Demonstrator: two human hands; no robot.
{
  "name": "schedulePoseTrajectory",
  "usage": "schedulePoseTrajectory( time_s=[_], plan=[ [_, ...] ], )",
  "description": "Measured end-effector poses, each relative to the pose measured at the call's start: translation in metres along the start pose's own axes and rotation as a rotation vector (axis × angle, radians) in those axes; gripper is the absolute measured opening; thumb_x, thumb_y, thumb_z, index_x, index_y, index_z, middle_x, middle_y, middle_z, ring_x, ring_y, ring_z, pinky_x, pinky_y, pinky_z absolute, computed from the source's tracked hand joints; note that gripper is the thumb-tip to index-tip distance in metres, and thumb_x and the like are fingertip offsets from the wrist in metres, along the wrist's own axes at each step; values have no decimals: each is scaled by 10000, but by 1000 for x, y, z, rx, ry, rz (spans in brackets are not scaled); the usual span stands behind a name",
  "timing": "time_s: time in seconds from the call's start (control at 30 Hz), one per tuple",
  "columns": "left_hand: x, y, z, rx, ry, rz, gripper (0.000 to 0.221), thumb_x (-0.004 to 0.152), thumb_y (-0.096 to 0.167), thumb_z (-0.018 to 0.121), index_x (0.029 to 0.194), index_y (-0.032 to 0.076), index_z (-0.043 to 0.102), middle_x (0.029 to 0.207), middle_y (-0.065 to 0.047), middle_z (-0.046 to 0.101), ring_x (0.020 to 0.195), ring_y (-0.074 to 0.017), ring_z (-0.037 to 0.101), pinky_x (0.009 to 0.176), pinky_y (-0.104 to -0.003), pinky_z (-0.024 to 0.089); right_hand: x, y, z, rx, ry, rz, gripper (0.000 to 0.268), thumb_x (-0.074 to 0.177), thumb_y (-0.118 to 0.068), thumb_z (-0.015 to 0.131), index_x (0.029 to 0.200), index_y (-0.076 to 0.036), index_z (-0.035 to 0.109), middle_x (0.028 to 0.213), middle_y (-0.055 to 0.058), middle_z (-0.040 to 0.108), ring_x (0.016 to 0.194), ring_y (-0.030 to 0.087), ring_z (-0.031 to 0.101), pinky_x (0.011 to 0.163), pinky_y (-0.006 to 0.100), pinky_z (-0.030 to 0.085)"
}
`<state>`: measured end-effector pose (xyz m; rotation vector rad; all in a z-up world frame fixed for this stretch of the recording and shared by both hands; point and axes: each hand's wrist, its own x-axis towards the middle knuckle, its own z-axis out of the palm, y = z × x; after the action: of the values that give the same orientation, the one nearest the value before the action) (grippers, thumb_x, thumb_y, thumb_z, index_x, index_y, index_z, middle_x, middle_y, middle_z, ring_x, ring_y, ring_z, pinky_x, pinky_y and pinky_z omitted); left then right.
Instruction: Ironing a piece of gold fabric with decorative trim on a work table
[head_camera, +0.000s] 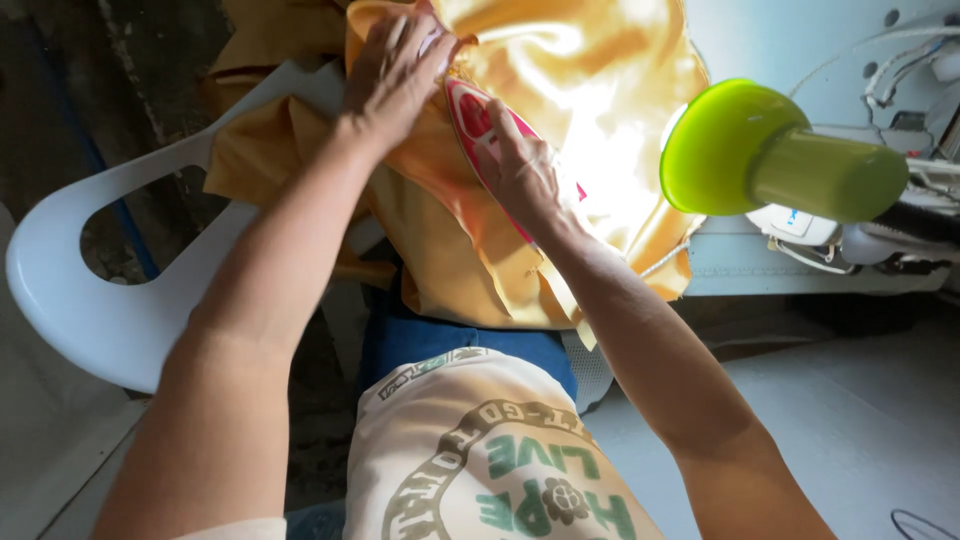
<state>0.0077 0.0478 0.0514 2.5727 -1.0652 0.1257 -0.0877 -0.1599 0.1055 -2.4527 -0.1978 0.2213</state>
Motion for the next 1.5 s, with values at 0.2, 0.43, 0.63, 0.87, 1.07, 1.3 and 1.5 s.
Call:
schedulePoseTrajectory(
  time_s=[0.2,0.43,0.63,0.87,1.07,1.3,1.5],
  plan=[
    [-57,54,60,-13,435,-566,607,1080,561,421,1295,25,610,1325,-191,523,1221,-408,509,1167,-572,289,5,6,15,-40,56,-121,431,1006,-225,644,1378,-129,449,730,87,698,589,443,649,528,498,489],
    [-77,23,131,-485,324,-1303,578,973,578,519,852,35,678,881,-249,731,847,-507,676,698,-594,459,12,11,12,-133,-51,-40,466,1029,-321,613,1432,-182,426,840,234,691,575,516,610,491,580,456],
    [-77,23,108,-329,356,-1097,453,1047,475,488,857,83,613,790,-235,708,739,-511,644,622,-593,433,17,0,7,-176,-46,-47,406,1040,-301,589,1393,-163,444,707,159,688,512,420,579,431,518,460],
    [-59,68,79,-701,571,-1550,733,852,735,521,1136,60,484,1101,-214,705,1025,-440,680,834,-502,473,26,3,15,-205,-28,-178,342,1083,-184,578,1380,-143,415,703,64,704,353,177,488,284,335,460],
    [-84,66,102,-647,466,-1532,163,820,242,634,920,126,576,888,-159,742,850,-434,673,761,-521,473,14,-4,6,-260,-91,-73,454,1019,-368,600,1424,-231,449,763,167,720,548,462,649,500,567,520],
    [-93,58,108,-695,884,-1213,474,916,86,665,1330,5,449,1194,-201,615,1093,-339,662,969,-384,538,27,7,16,-218,-3,-323,319,1067,-199,567,1357,-177,434,696,41,681,405,238,551,310,395,412],
    [-93,104,66,-290,893,-1067,626,1083,415,560,1510,14,340,1472,-216,473,1360,-415,509,1199,-478,397,22,-3,16,-240,-64,-245,325,1058,-233,563,1354,-164,449,751,153,746,432,370,606,373,496,477]
  ],
)
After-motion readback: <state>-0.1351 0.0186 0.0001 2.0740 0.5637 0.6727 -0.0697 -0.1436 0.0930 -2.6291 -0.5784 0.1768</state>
